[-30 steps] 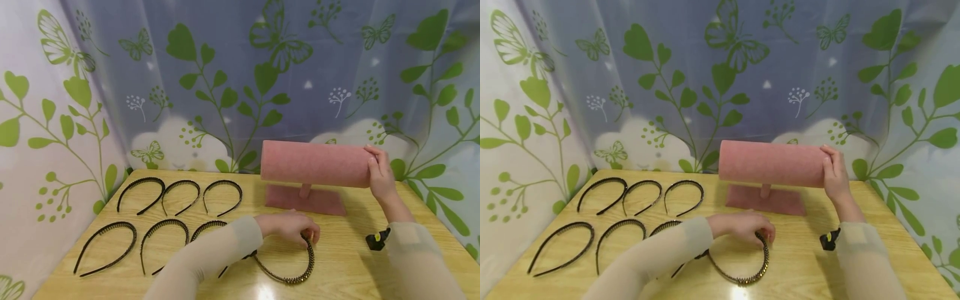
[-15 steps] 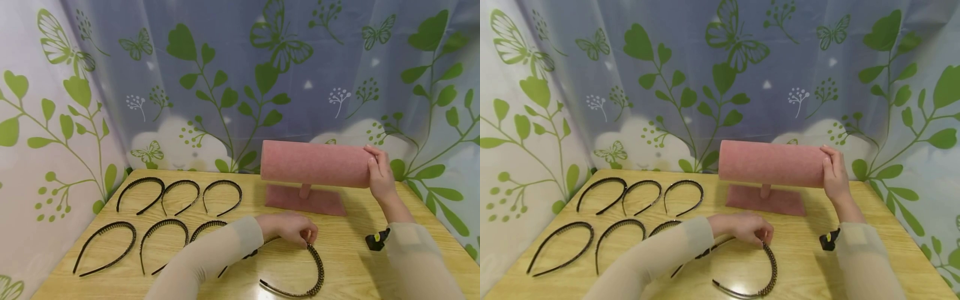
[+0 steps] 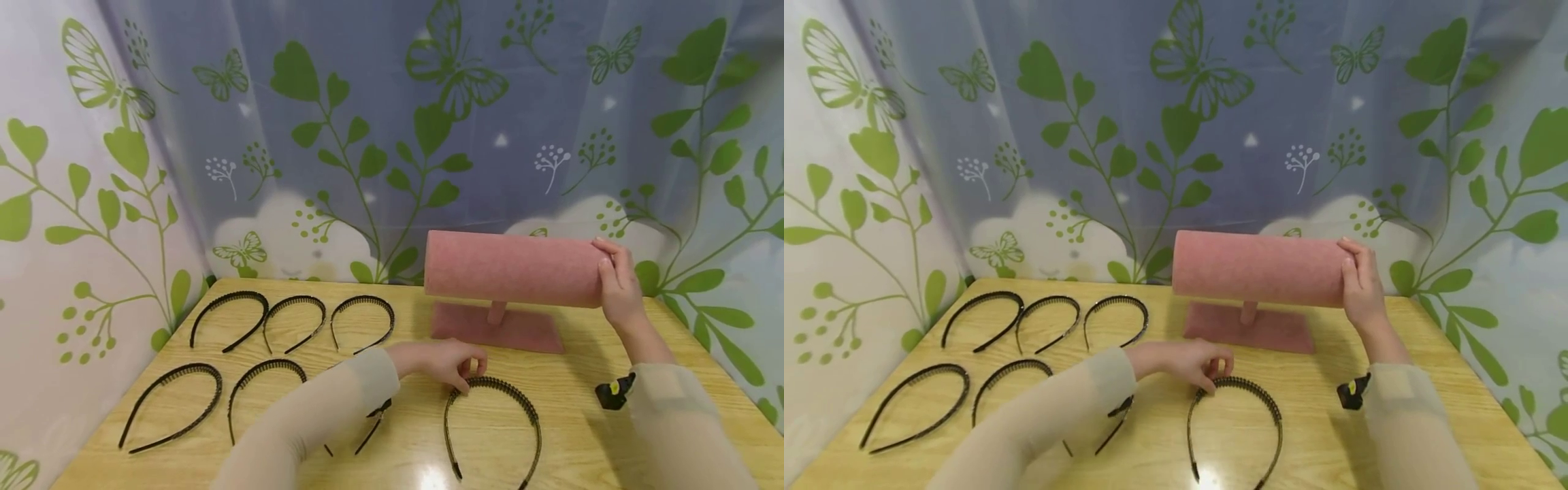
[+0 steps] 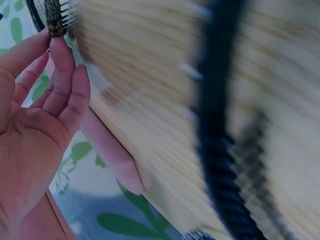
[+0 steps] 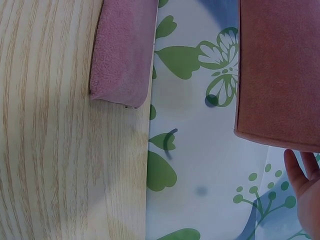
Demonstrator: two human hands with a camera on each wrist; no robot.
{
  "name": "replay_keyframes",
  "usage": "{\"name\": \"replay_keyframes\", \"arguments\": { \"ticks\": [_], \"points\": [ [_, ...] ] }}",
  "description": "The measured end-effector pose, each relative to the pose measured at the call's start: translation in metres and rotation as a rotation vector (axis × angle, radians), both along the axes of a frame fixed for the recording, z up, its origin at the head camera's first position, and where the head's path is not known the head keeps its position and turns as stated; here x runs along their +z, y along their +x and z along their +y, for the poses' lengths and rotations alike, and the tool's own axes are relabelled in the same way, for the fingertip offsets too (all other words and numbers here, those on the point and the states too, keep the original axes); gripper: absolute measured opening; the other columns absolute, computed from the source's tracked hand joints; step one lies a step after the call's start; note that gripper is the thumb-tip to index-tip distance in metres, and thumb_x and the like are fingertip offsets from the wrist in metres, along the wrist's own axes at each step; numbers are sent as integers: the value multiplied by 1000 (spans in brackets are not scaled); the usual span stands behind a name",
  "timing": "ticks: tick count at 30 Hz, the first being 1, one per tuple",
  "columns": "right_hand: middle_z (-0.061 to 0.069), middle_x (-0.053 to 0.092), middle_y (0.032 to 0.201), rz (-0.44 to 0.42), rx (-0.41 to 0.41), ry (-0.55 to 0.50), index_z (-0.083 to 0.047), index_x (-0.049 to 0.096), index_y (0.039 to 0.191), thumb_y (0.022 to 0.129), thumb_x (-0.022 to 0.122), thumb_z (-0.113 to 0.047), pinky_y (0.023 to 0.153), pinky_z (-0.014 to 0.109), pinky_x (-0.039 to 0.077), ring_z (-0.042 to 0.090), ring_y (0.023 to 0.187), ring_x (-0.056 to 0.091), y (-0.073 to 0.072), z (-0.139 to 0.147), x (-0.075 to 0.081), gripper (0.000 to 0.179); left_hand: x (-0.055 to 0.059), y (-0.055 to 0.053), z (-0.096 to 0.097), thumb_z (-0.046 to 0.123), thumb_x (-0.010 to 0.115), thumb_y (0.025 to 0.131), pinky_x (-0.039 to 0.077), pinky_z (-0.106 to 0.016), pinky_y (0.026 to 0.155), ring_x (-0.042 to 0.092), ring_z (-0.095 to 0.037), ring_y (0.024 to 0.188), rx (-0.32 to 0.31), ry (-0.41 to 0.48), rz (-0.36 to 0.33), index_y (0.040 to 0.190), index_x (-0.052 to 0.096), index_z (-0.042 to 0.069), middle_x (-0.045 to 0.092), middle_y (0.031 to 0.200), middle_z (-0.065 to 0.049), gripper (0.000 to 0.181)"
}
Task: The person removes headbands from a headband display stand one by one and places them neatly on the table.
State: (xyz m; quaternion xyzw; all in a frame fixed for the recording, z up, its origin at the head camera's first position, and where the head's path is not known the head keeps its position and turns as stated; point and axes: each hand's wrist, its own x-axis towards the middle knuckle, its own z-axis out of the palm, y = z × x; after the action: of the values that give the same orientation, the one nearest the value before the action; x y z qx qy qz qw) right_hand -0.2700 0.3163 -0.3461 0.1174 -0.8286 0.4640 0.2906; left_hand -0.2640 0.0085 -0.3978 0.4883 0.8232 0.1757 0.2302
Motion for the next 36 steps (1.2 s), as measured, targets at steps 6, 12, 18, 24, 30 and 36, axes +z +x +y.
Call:
{"name": "replay_keyframes", "arguments": {
  "ticks": [6, 12, 18, 24, 30, 36],
  "points": [
    [26, 31, 148, 5, -3, 4, 5, 35, 140, 106, 28, -19, 114, 39, 14, 32, 141, 23, -1, 1, -1, 42, -2, -7, -20, 11, 74, 88, 47, -19, 62, 57, -9, 62, 31, 11, -70, 106, 56, 15, 57, 78, 1, 26],
    [26, 33, 146, 19, -6, 10, 6, 36, 138, 106, 29, -18, 114, 36, 16, 31, 141, 24, -3, 1, -1, 41, -2, -12, -38, 6, 74, 87, 51, -22, 61, 60, -13, 61, 76, 26, -169, 106, 57, 13, 57, 80, -2, 26],
    [26, 33, 147, 14, -7, 14, 5, 36, 139, 106, 29, -18, 114, 37, 15, 32, 141, 24, -3, 1, -2, 41, 1, -15, -54, 3, 74, 85, 53, -25, 61, 60, -14, 62, 142, 37, -187, 105, 57, 12, 57, 80, -4, 28],
    [25, 33, 147, 11, -13, 20, 5, 36, 139, 106, 28, -18, 114, 37, 14, 32, 141, 24, -3, 1, -1, 41, 1, -17, -64, 1, 74, 85, 54, -26, 60, 59, -15, 63, 171, 41, -184, 106, 58, 11, 56, 82, -4, 28],
    [26, 34, 146, 17, -8, 47, 5, 38, 138, 106, 30, -18, 114, 35, 15, 33, 140, 24, -2, 4, 1, 41, 5, -16, -67, 4, 73, 87, 53, -25, 63, 64, -19, 62, 174, 40, -172, 108, 59, 11, 58, 84, -4, 26],
    [28, 35, 145, 21, 10, 92, 5, 39, 137, 106, 32, -18, 112, 33, 16, 34, 140, 25, -1, 8, 2, 40, 13, -18, -69, 5, 68, 91, 54, -29, 65, 67, -25, 67, 131, 114, -128, 116, 58, 6, 60, 88, -2, 27]
  ]
}}
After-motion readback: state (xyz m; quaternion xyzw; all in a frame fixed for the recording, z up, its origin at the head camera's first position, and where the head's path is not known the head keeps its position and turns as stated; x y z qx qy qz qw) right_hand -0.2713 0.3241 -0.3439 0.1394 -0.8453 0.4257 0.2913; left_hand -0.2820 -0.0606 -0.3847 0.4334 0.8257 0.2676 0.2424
